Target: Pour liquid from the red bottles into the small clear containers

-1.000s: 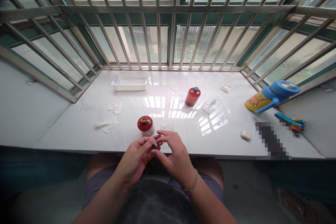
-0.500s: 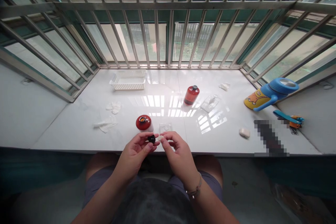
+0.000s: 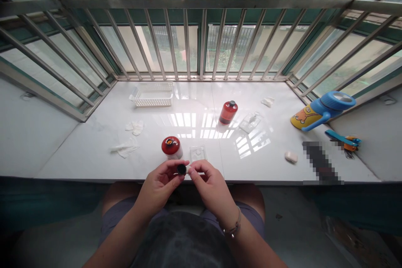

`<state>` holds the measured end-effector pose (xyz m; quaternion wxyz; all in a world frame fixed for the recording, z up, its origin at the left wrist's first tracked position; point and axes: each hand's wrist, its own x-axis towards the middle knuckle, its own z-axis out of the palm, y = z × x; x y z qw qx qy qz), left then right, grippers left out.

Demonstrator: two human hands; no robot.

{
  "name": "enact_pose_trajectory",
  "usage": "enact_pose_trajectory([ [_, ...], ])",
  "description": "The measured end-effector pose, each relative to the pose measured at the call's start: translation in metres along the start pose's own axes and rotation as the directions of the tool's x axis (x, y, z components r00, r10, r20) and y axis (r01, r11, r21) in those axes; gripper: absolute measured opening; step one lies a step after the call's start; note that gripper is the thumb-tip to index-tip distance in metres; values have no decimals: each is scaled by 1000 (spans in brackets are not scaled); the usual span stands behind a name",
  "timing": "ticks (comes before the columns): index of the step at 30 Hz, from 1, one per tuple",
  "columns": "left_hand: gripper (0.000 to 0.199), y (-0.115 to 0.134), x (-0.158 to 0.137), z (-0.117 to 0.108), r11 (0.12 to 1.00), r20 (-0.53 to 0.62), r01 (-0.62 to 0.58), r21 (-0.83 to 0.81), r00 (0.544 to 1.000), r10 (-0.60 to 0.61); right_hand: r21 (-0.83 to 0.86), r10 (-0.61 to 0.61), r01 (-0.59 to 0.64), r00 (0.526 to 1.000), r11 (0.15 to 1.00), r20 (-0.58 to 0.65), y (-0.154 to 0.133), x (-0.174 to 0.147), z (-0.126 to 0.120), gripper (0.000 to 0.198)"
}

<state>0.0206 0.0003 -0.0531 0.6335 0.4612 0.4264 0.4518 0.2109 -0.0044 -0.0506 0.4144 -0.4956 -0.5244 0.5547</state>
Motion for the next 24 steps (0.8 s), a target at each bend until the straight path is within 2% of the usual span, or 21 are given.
enact_pose_trajectory([
  [7, 33, 1, -3, -1, 991, 23, -37, 129, 999, 34, -64, -15, 12, 998, 998, -53, 7, -1, -1, 34],
  [12, 33, 3, -3, -2, 975, 42, -70, 209, 997, 63, -64, -6, 4, 999, 998, -33, 7, -1, -2, 33],
  [18, 32, 2, -1, -4, 965, 58, -95, 243, 995, 84, -12, 20, -20, 1000, 1000, 11, 5, 0, -3, 36],
  [24, 32, -3, 0, -7, 964, 39, -85, 250, 996, 78, -43, 48, -47, 999, 998, 18, 2, -2, -5, 37],
])
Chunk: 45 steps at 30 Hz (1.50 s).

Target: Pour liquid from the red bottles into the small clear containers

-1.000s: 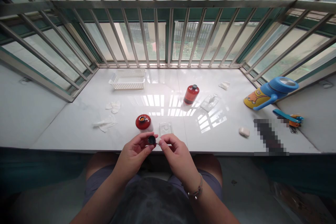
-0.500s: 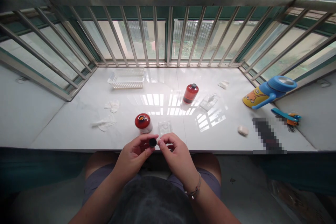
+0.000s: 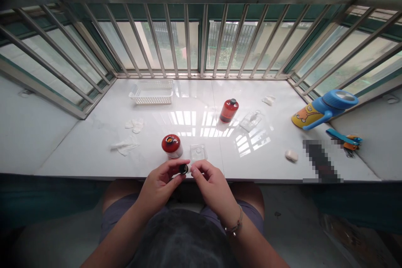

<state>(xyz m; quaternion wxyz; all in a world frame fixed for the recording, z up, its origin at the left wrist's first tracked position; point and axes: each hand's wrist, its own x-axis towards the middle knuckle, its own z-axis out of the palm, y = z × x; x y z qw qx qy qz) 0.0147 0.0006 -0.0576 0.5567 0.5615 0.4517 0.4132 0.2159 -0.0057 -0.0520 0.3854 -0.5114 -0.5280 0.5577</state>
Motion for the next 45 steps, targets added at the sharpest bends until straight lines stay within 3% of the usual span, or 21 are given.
enact_pose_trajectory([
  [14, 32, -3, -1, 6, 996, 20, 4, -86, 1000, -2, 98, 46, -42, 998, 994, -41, 7, 0, 3, 41],
  [22, 30, -10, 1, 7, 974, -38, 40, -223, 998, -50, -59, -125, 121, 990, 991, -61, -1, -9, 6, 31],
  [29, 37, -9, 3, 14, 924, -126, 60, -377, 985, -115, -58, -175, 166, 958, 984, -229, 6, -21, 10, 28],
  [35, 39, -12, 3, 18, 908, -120, 60, -414, 985, -120, -42, -252, 249, 947, 968, -200, 6, -25, 19, 28],
  [45, 35, -16, 3, 19, 926, -139, 36, -376, 986, -95, -14, -254, 256, 951, 967, -178, 8, -24, 19, 30],
])
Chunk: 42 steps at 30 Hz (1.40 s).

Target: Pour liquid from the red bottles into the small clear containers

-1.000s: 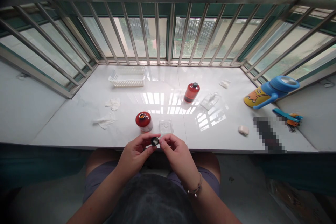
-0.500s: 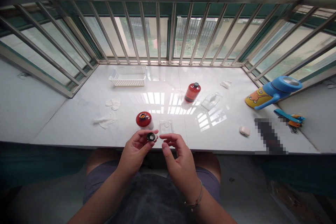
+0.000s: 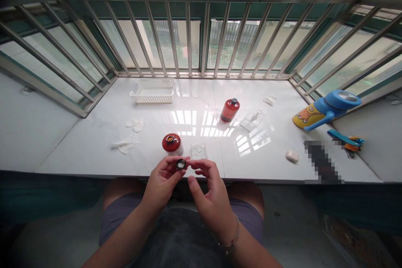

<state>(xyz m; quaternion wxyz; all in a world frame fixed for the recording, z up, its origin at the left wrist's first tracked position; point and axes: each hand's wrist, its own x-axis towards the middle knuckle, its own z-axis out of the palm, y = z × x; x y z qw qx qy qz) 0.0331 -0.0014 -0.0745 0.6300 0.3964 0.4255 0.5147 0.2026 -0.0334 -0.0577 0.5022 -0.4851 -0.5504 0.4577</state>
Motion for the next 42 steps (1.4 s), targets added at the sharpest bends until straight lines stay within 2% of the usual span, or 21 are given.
enact_pose_trajectory([
  [4, 29, -3, -1, -2, 974, 31, -108, 197, 994, 105, -12, 49, -49, 998, 999, -28, 1, 3, 1, 37],
  [8, 20, -6, -2, -2, 855, 119, -304, 419, 953, 280, -76, 116, -119, 992, 990, -37, 1, 5, 4, 37],
  [10, 24, -7, -2, -2, 798, 154, -357, 485, 934, 323, -123, 103, -108, 993, 986, -48, 2, 6, 3, 35],
  [12, 36, -7, -3, -5, 755, 177, -388, 529, 920, 349, -212, 39, -58, 995, 975, -93, 6, 12, -4, 34],
  [14, 48, -5, -2, -12, 698, 156, -420, 580, 898, 410, -356, -60, -7, 982, 934, -178, 17, 22, -20, 34],
  [16, 48, -3, 1, -22, 617, 95, -449, 646, 849, 519, -506, -164, 8, 950, 863, -264, 36, 37, -44, 34],
  [18, 48, -3, 8, -33, 544, 19, -447, 710, 785, 619, -626, -236, -25, 914, 779, -330, 61, 53, -74, 35],
  [19, 53, -3, 12, -39, 530, -17, -428, 732, 767, 642, -674, -244, -62, 905, 736, -349, 75, 60, -90, 37],
  [20, 60, -4, 18, -45, 534, -51, -396, 747, 768, 639, -702, -230, -109, 900, 704, -370, 90, 66, -105, 39],
  [21, 68, -6, 24, -50, 555, -83, -352, 754, 787, 612, -717, -205, -157, 897, 680, -391, 103, 71, -120, 41],
  [24, 93, -12, 43, -60, 654, -146, -203, 729, 887, 438, -729, -144, -246, 892, 639, -427, 134, 78, -152, 44],
  [27, 98, -15, 59, -62, 723, -168, -101, 683, 942, 291, -748, -143, -254, 896, 613, -421, 147, 80, -165, 43],
  [29, 88, -14, 66, -60, 745, -179, -64, 665, 954, 242, -771, -184, -232, 893, 593, -410, 145, 81, -164, 44],
  [32, 75, -10, 69, -58, 753, -183, -54, 656, 956, 229, -813, -327, -134, 869, 566, -370, 131, 79, -148, 46],
  [35, 72, 2, 63, -60, 743, -112, -109, 661, 964, 241, -782, -412, 27, 861, 623, -299, 103, 68, -117, 39],
  [37, 71, 15, 55, -63, 745, -2, -168, 646, 975, 221, -689, -421, 171, 882, 704, -211, 79, 58, -93, 34],
  [39, 70, 33, 47, -65, 761, 166, -229, 607, 973, 160, -530, -365, 274, 928, 803, -73, 54, 47, -72, 33],
  [41, 73, 53, 39, -64, 784, 366, -296, 546, 926, 95, -328, -270, 295, 955, 897, 121, 30, 41, -54, 40],
  [42, 76, 62, 36, -62, 795, 452, -333, 507, 888, 84, -207, -230, 280, 944, 937, 238, 20, 40, -46, 50],
])
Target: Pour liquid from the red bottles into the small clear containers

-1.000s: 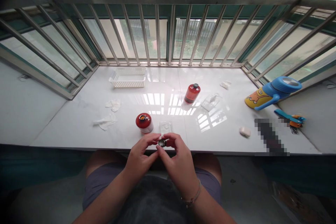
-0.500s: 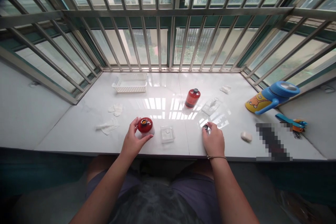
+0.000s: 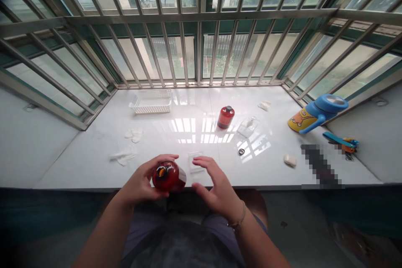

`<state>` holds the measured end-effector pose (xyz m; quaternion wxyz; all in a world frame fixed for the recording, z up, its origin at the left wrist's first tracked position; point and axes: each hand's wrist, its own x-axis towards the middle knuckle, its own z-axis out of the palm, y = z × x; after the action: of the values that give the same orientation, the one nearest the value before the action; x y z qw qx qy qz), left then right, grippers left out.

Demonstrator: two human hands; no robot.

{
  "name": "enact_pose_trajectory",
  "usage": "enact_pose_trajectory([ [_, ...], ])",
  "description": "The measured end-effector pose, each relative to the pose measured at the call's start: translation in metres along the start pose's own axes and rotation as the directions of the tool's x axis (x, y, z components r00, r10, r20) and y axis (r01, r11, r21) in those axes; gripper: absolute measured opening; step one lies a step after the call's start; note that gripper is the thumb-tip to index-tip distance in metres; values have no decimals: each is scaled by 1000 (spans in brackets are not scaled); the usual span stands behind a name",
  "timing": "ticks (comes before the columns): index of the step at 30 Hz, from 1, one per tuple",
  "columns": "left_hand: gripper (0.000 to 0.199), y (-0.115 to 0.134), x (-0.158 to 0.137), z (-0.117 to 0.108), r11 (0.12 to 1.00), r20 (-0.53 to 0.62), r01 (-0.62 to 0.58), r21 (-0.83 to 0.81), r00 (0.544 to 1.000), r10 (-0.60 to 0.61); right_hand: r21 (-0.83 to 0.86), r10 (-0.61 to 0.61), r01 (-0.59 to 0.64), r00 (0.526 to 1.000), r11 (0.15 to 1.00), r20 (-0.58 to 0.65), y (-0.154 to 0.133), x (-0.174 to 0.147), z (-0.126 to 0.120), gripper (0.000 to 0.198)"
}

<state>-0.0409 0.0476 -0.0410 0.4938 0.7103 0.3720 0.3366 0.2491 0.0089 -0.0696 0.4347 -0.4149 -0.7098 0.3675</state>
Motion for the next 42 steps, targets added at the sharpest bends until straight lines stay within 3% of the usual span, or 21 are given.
enact_pose_trajectory([
  [2, 81, 18, 0, -3, 996, 120, -81, -43, 989, 85, 252, -12, -48, 973, 966, 230, -17, 9, 7, 76],
  [5, 83, 42, 5, 1, 983, 221, -145, -112, 961, 166, 483, -85, -173, 881, 858, 466, -33, 23, 14, 96],
  [9, 82, 62, 15, 10, 960, 349, -148, -239, 909, 227, 552, -167, -283, 760, 784, 628, -42, 31, 21, 92],
  [12, 85, 57, 23, 13, 945, 445, -142, -295, 855, 267, 543, -158, -310, 742, 781, 651, -40, 25, 26, 87],
  [14, 94, 41, 27, 14, 941, 463, -159, -300, 838, 289, 549, -126, -305, 781, 778, 612, -35, 16, 29, 88],
  [16, 109, 18, 28, 14, 938, 389, -177, -299, 875, 289, 554, -70, -282, 845, 783, 530, -29, 6, 29, 95],
  [19, 101, -18, 28, 18, 974, 51, -107, -200, 992, 119, 507, 63, -262, 925, 821, 375, -20, -10, 25, 97],
  [22, 92, -40, 29, 28, 987, -189, 128, 93, 976, -109, 414, 199, -257, 963, 873, 179, -14, -26, 15, 87],
  [24, 101, -48, 33, 39, 941, -200, 249, 230, 958, -205, 328, 258, -260, 965, 908, 51, -11, -35, 8, 83],
  [27, 109, -57, 42, 59, 896, -141, 304, 322, 952, -272, 171, 329, -307, 937, 936, -119, -5, -43, -1, 83],
  [31, 85, -67, 53, 79, 878, -167, 316, 360, 948, -273, 33, 371, -379, 880, 925, -296, 1, -47, -10, 82],
  [36, 69, -62, 53, 79, 915, -170, 242, 324, 966, -195, -142, 307, -386, 868, 911, -390, 8, -45, -22, 78],
  [42, 66, -36, 30, 64, 963, -157, 83, 258, 987, -43, -346, 126, -260, 923, 902, -364, 24, -38, -33, 70],
])
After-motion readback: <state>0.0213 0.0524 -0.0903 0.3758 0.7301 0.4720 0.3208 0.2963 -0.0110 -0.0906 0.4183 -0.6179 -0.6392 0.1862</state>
